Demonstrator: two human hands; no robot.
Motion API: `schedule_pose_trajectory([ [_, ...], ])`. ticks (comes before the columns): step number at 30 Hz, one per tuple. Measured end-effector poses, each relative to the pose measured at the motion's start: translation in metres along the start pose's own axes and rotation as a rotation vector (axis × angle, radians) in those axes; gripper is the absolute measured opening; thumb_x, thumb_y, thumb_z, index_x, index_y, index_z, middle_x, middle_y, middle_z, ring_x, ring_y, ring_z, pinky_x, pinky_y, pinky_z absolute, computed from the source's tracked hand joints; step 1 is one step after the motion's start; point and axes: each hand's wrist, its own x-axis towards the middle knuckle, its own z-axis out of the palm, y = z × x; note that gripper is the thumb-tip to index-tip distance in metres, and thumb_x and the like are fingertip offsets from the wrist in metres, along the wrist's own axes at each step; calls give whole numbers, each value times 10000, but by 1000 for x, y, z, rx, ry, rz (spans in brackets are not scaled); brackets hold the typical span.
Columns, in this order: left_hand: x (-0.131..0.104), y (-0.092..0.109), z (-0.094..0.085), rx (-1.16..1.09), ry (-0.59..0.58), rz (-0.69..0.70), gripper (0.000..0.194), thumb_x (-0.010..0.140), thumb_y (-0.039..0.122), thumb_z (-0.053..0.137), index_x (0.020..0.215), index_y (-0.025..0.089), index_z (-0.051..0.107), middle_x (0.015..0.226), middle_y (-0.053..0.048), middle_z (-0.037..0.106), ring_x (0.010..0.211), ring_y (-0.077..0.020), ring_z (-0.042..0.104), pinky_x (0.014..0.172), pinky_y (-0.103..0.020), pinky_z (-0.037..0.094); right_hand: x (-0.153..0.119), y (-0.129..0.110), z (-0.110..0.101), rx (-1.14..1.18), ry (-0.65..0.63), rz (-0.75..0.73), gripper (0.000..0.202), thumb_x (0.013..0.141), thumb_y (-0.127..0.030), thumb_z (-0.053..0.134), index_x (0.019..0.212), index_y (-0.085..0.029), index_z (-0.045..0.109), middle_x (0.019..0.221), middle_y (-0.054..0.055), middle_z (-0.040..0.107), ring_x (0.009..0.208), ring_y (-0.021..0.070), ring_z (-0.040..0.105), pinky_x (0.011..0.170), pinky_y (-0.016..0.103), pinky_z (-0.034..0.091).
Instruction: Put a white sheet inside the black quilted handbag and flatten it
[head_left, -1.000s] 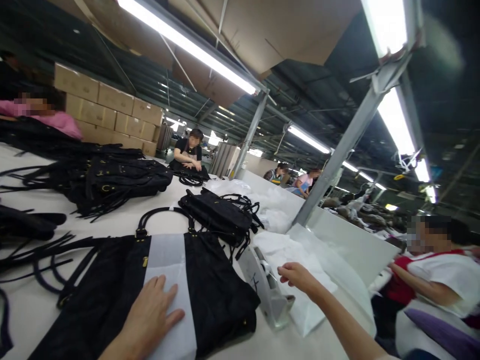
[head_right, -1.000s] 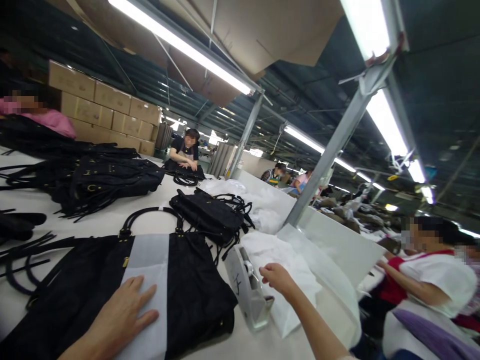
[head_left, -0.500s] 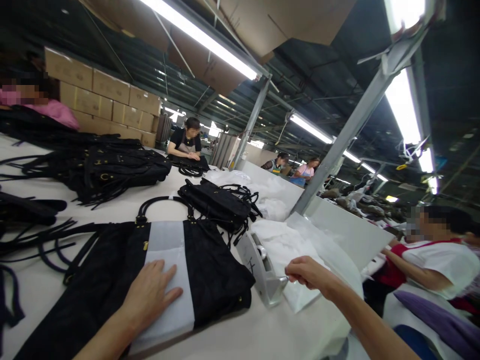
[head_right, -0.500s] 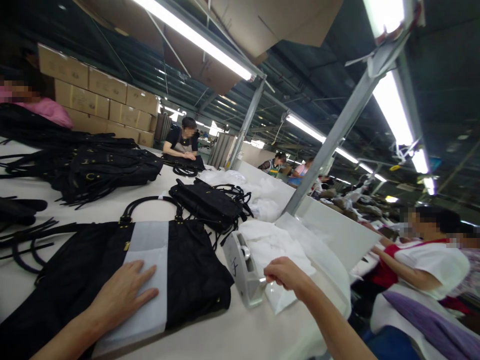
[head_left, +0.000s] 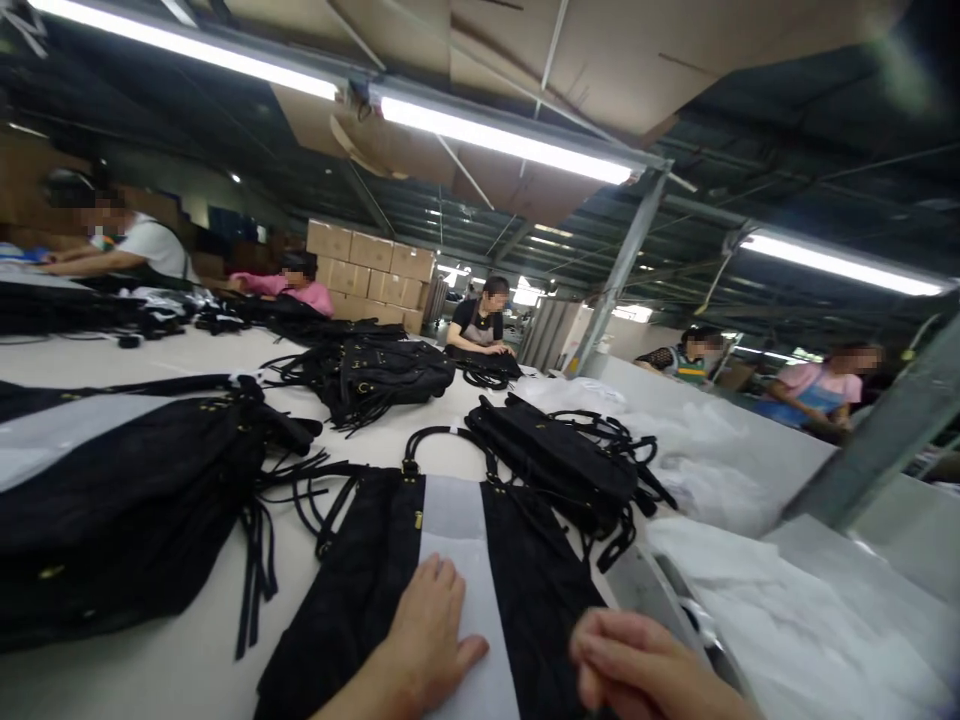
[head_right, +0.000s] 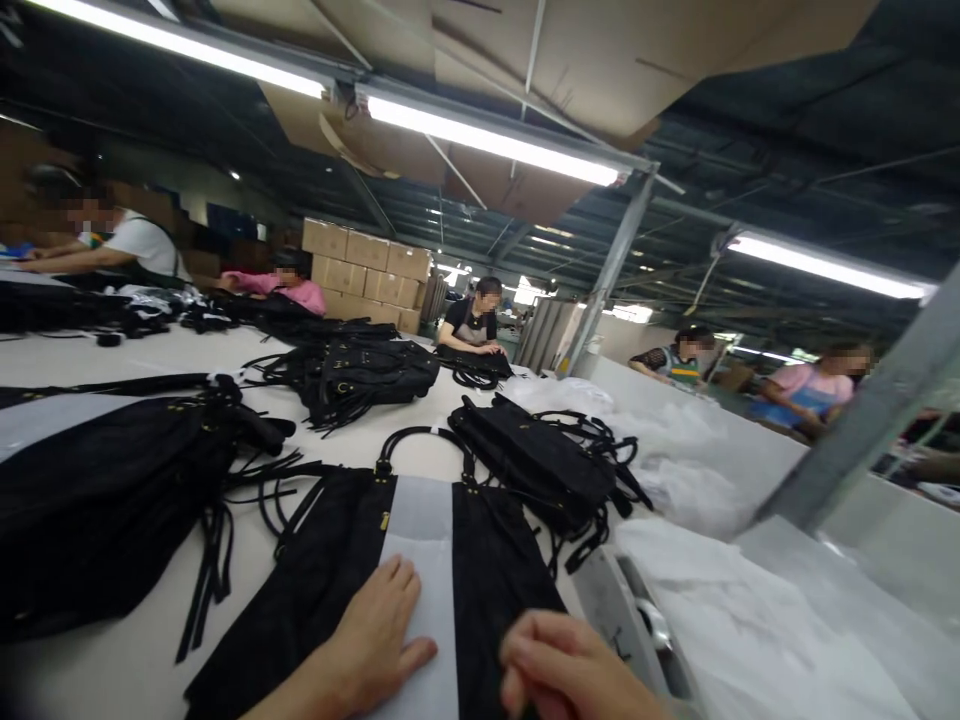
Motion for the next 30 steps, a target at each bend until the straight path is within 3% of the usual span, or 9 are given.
schedule_pose_trajectory([
  [2,-2,0,-1,-31,-6,-9,743,904,540,463,1439,25,442,1536,-214,358,1463,-360,237,1229,-456,171,43,-38,45,196,-98,-34,399,639,-499,810,783,-187,607,735,24,635,460,34,276,429,197,117],
  [5,1,-2,-3,-62,-46,-8,789,878,559,501,1459,32,415,1537,-212,356,1463,-356,240,1231,-449,163,118,-54,85,316,-82,31,272,659,-304,773,780,-151,584,778,38,661,444,6,296,410,153,86],
  [8,15,-9,6,-49,-88,-6,837,836,568,567,1430,-9,440,1515,-249,373,1432,-396,292,1217,-466,206,177,-40,92,279,-9,94,93,728,-176,649,761,-134,573,752,39,661,402,-6,305,385,131,74],
  [10,26,-17,22,-17,-58,4,691,900,470,499,1405,-2,480,1494,-245,409,1405,-402,343,1175,-498,293,200,-30,89,255,-2,130,38,755,-144,600,757,-129,565,726,36,651,377,-9,305,370,128,60],
  [13,36,-27,51,43,63,41,497,933,230,374,1357,41,552,1425,-217,511,1340,-389,442,1075,-537,407,213,-20,83,243,1,156,25,794,-150,567,812,-133,573,746,36,663,358,-8,312,354,127,59],
  [16,36,-30,68,97,168,64,474,898,154,395,1320,65,594,1345,-201,591,1285,-380,497,1036,-538,436,216,-16,81,242,6,138,52,818,-184,570,849,-143,582,784,38,684,355,-7,311,345,128,67],
  [21,33,-30,72,135,262,1,428,906,183,463,1298,135,627,1356,-135,600,1318,-381,467,1079,-534,398,218,-10,81,216,-9,92,115,814,-255,590,855,-148,593,820,49,700,363,-5,321,350,144,64],
  [26,39,-35,73,149,222,74,376,991,302,445,1279,171,648,1326,-137,621,1260,-420,518,1015,-550,452,219,-8,83,146,-18,34,226,732,-355,658,808,-161,571,851,56,711,379,13,348,361,180,70],
  [30,40,-31,79,197,302,-33,314,994,226,455,1183,249,705,1298,-84,647,1234,-399,551,998,-544,470,229,-6,84,-176,60,-193,201,758,-382,557,767,-182,567,738,19,680,417,67,366,401,226,203],
])
